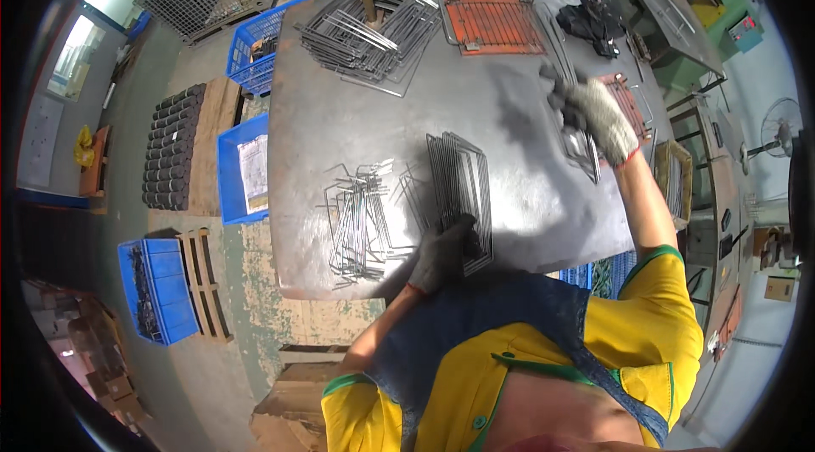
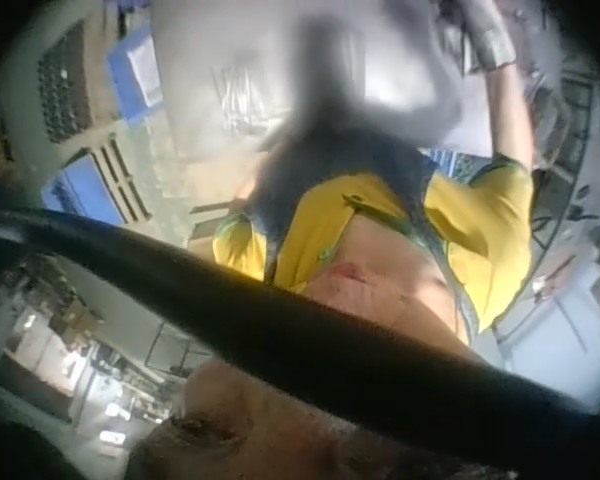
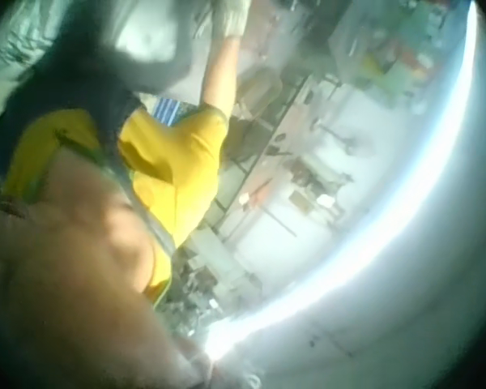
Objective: The person repeatedly picks up stacks of rectangular metal wire frames from a cardboard box and places them onto a metal workbench. They handle the frames by hand, organizing them into piles on the table surface.
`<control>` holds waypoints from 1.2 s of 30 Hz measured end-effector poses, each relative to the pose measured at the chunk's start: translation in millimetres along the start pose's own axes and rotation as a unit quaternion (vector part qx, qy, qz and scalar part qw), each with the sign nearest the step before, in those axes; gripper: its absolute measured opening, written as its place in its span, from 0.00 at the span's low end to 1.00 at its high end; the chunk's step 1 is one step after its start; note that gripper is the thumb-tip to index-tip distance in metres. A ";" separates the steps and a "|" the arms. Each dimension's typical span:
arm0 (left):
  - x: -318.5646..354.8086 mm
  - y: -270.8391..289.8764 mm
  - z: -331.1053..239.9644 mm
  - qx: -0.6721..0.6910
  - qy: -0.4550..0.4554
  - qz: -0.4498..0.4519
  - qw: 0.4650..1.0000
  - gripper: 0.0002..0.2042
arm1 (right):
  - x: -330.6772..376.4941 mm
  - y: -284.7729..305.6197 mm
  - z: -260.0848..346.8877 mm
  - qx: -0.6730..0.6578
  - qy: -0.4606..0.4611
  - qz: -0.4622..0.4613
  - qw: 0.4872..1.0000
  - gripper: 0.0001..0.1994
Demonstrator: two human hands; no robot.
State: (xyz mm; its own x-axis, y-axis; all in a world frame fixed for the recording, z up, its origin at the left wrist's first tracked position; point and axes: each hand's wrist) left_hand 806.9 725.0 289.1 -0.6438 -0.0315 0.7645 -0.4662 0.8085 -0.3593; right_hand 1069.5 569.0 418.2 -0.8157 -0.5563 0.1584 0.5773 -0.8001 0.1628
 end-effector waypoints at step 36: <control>-56.9 57.2 -22.7 -0.192 -0.180 0.097 0.960 0.18 | -261.0 -118.2 -75.5 0.281 0.244 -0.078 0.925 0.21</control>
Point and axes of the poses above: each hand's wrist, its own x-axis away from the middle knuckle, its own y-axis out of the back of the hand, z = x × y, and after that the axes turned 10 degrees about y, right-handed
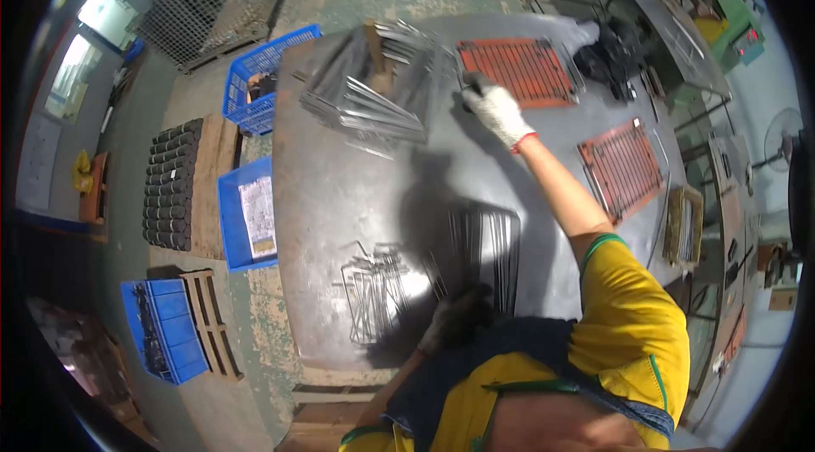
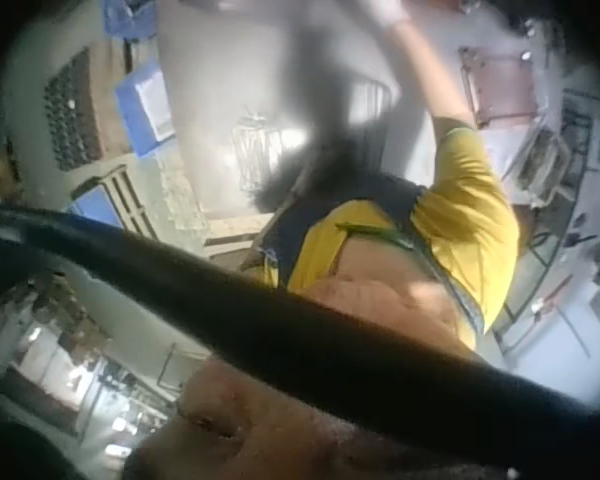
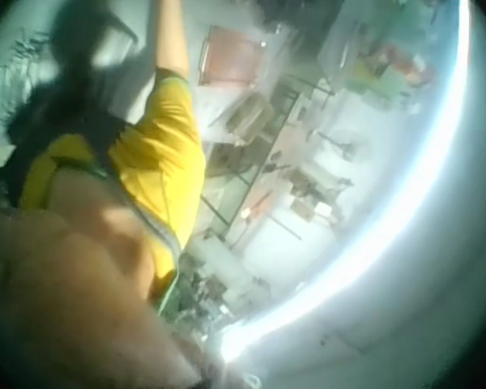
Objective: The person repeatedly picks up stacks of rectangular metal wire frames from a cardboard box and places them onto a metal workbench. They handle the frames by hand, organizing them into piles on the table surface.
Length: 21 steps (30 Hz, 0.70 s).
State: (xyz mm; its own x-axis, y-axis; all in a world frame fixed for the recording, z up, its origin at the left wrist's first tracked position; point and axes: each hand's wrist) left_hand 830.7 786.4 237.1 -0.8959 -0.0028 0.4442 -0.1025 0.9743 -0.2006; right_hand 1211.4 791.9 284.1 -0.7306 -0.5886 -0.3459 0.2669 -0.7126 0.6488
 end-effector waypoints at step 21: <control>30.7 -127.1 -33.6 0.049 0.179 -0.030 0.982 0.12 | 368.6 90.3 49.4 -0.427 -0.284 0.109 0.851 0.19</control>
Point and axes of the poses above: each hand's wrist, its own x-axis away from the middle knuckle, its own y-axis out of the back of the hand, z = x × y, and after that the axes turned 10 degrees about y, right-handed
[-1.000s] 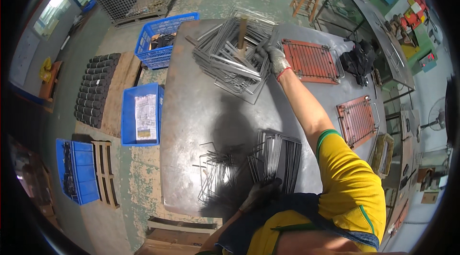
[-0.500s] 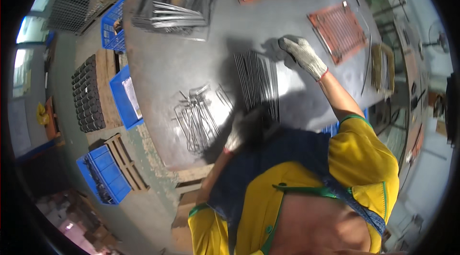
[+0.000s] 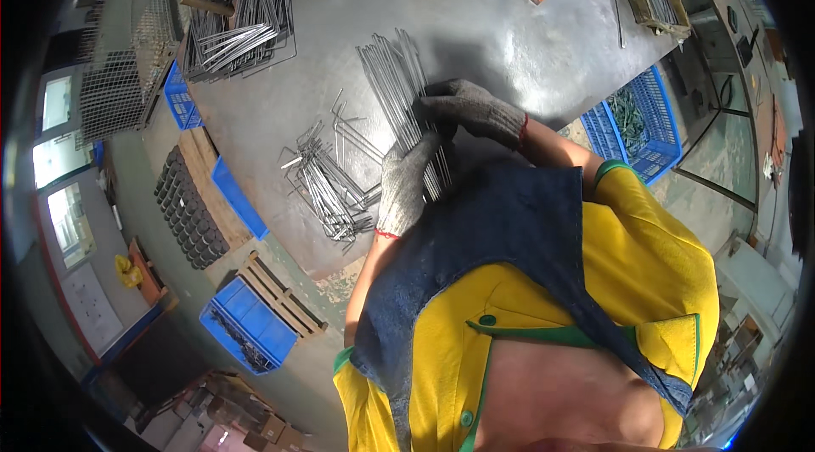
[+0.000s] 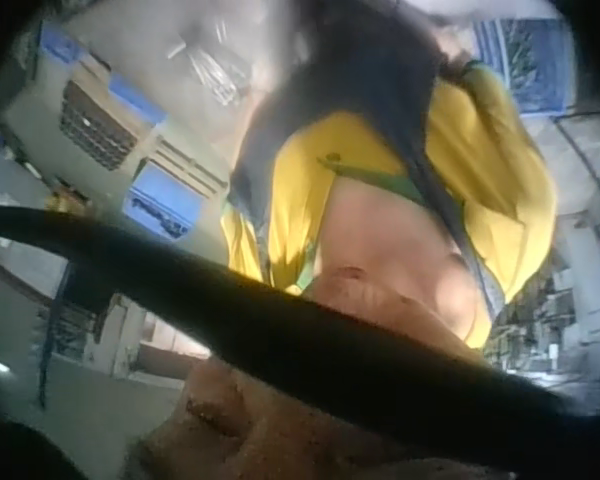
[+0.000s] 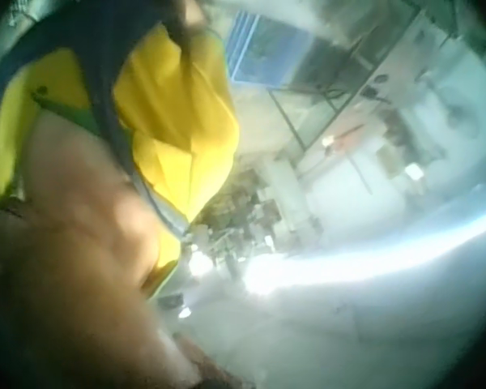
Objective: The person repeatedly picks up stacks of rectangular metal wire frames from a cardboard box and places them onto a metal workbench. They handle the frames by hand, organizing them into piles on the table surface.
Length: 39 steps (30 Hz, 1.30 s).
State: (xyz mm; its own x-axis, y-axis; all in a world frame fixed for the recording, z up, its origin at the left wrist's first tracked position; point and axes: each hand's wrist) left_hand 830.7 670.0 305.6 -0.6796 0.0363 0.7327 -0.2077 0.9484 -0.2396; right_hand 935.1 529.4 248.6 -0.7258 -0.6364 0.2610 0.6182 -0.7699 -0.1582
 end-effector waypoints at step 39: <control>-0.6 22.6 35.0 0.036 -0.069 -0.074 0.994 0.12 | -0.4 -10.8 21.8 0.025 -0.054 0.073 0.995 0.15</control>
State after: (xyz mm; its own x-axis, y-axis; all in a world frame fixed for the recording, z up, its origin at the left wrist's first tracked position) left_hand 801.8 680.4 277.4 -0.7263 -0.1497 0.6708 -0.3590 0.9149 -0.1845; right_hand 935.3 538.9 271.0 -0.5911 -0.7311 0.3406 0.7316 -0.6638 -0.1553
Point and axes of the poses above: each hand's wrist, its own x-axis away from the middle knuckle, its own y-axis out of the back of the hand, z = x × y, and after that the axes turned 10 degrees about y, right-handed
